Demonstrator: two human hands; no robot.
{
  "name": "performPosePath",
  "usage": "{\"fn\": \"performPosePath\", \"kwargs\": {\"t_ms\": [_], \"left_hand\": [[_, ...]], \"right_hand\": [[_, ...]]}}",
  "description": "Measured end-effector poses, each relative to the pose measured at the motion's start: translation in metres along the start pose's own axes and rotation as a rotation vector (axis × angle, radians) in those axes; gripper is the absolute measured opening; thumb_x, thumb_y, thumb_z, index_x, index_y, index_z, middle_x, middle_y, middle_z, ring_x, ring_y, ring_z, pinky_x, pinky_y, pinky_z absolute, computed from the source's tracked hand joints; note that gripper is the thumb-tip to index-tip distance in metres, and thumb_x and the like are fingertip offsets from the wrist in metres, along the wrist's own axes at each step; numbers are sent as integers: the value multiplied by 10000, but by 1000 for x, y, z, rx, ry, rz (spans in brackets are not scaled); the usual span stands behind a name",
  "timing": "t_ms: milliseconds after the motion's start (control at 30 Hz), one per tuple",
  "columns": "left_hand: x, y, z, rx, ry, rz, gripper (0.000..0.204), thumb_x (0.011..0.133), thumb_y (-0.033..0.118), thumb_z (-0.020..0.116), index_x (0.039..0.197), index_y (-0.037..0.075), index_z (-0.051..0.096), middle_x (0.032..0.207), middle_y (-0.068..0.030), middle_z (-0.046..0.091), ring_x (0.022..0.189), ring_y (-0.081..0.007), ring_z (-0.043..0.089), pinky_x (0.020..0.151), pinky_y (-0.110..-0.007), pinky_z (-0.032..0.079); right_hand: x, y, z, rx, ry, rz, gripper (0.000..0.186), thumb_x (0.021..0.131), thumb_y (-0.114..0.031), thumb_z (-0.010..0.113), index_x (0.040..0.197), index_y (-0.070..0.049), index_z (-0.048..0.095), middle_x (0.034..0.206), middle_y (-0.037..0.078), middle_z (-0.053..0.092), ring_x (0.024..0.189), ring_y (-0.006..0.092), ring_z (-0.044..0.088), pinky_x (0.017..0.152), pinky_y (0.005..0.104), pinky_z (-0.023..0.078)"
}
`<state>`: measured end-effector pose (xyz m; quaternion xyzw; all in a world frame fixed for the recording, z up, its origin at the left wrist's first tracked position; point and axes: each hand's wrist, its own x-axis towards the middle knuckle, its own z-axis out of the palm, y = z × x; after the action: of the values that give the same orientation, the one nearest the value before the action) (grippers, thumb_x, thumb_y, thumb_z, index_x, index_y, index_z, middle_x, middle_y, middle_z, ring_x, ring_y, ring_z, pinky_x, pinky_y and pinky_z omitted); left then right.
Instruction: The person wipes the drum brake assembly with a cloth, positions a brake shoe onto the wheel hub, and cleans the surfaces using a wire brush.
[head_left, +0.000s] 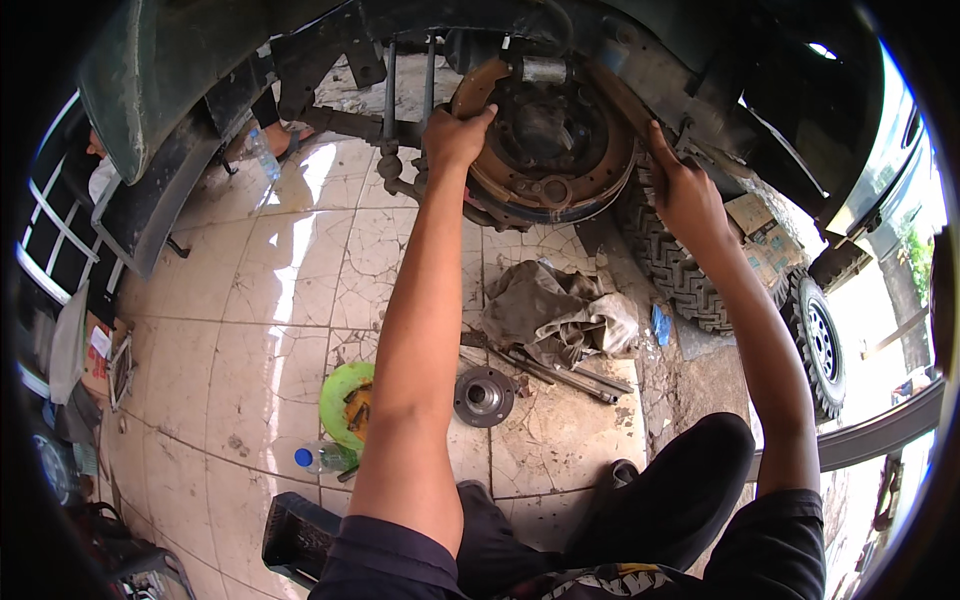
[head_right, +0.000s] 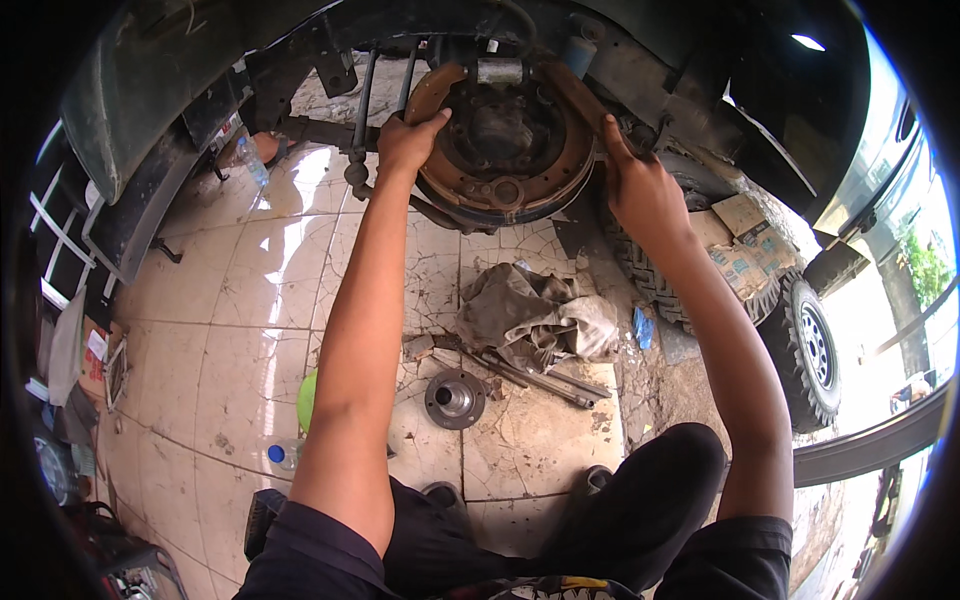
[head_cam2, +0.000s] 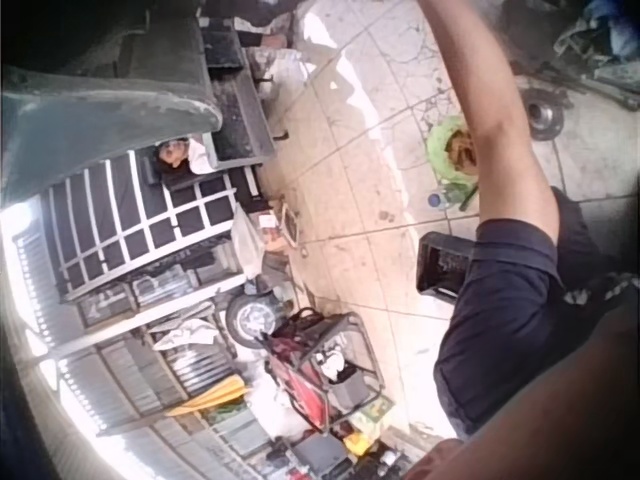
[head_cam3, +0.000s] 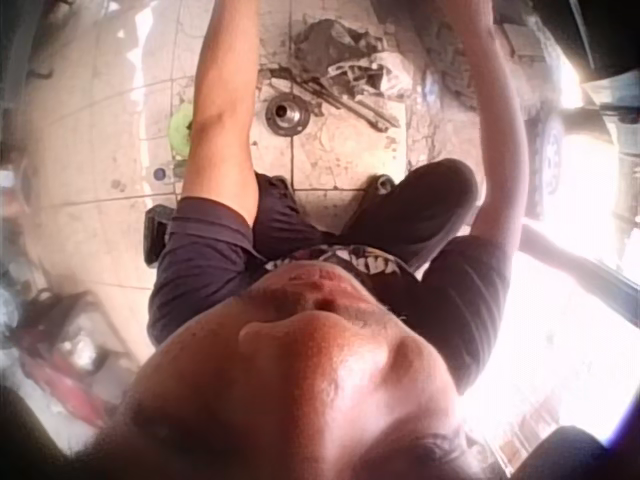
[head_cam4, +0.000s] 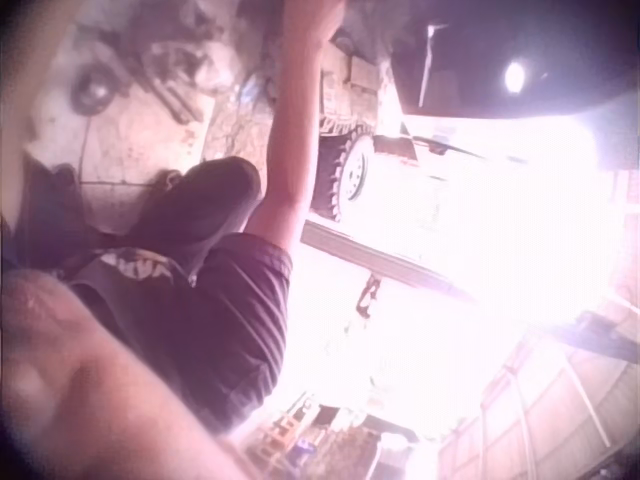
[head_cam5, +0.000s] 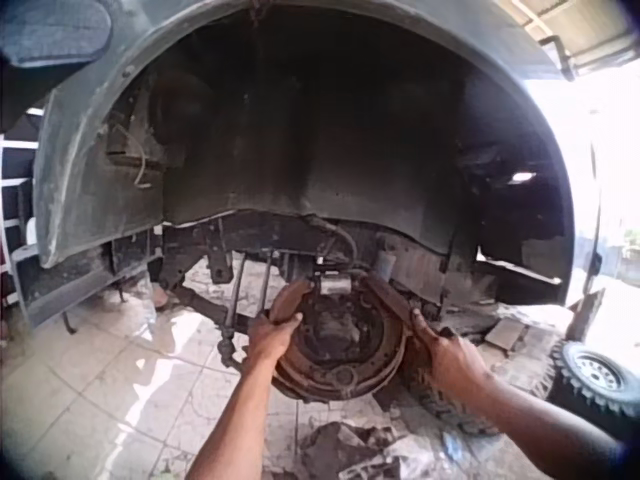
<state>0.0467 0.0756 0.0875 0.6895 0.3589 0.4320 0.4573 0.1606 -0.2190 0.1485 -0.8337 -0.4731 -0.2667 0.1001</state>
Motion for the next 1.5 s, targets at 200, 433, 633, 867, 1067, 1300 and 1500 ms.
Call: {"fn": "performPosePath", "kwargs": {"t_ms": [200,433,633,867,1067,1300,1500], "left_hand": [[2,-2,4,-9,8,27,583,694,443,814,986,-50,706,950,-205,713,912,-291,700,833,-360,519],[1,14,1,75,53,55,572,682,419,818,991,-48,702,951,-216,711,926,-307,700,843,-365,524],[3,14,-2,69,20,53,619,663,395,824,1020,-76,638,1007,-261,687,984,-366,675,855,-404,525],[-10,25,3,119,34,39,637,704,426,788,1047,-85,622,1030,-266,680,999,-384,665,876,-410,515],[13,0,-4,-172,17,6,574,752,404,748,1101,-40,643,1037,-230,691,1020,-346,663,897,-374,491],[10,6,6,-302,-33,-50,500,747,362,761,1095,12,686,1057,-185,704,1029,-298,666,902,-365,482],[11,3,-2,-216,-15,-24,443,798,282,763,1117,-12,672,1031,-109,701,906,-188,653,816,-310,492]], "right_hand": [[9,-6,-6,-47,21,-24,566,938,-183,510,1480,-166,347,846,307,627,750,464,659,666,523,553],[-5,-5,8,-67,-36,30,559,951,-214,511,1482,-165,342,844,312,625,737,456,659,653,530,552],[-24,6,10,-30,-4,12,596,959,-240,495,1511,-224,270,865,298,637,743,454,661,652,530,551],[1,10,23,63,-38,44,617,945,-222,498,1514,-232,259,684,267,635,690,458,655,652,562,535],[-31,-7,16,61,-64,27,647,939,-218,507,1523,-214,229,658,271,624,636,463,636,625,566,527],[25,2,36,52,45,-17,649,935,-207,510,1522,-211,234,649,277,613,655,464,626,620,556,517],[-34,-4,5,97,-83,35,628,929,-225,508,1508,-167,269,714,262,650,651,464,640,640,550,541]]}}
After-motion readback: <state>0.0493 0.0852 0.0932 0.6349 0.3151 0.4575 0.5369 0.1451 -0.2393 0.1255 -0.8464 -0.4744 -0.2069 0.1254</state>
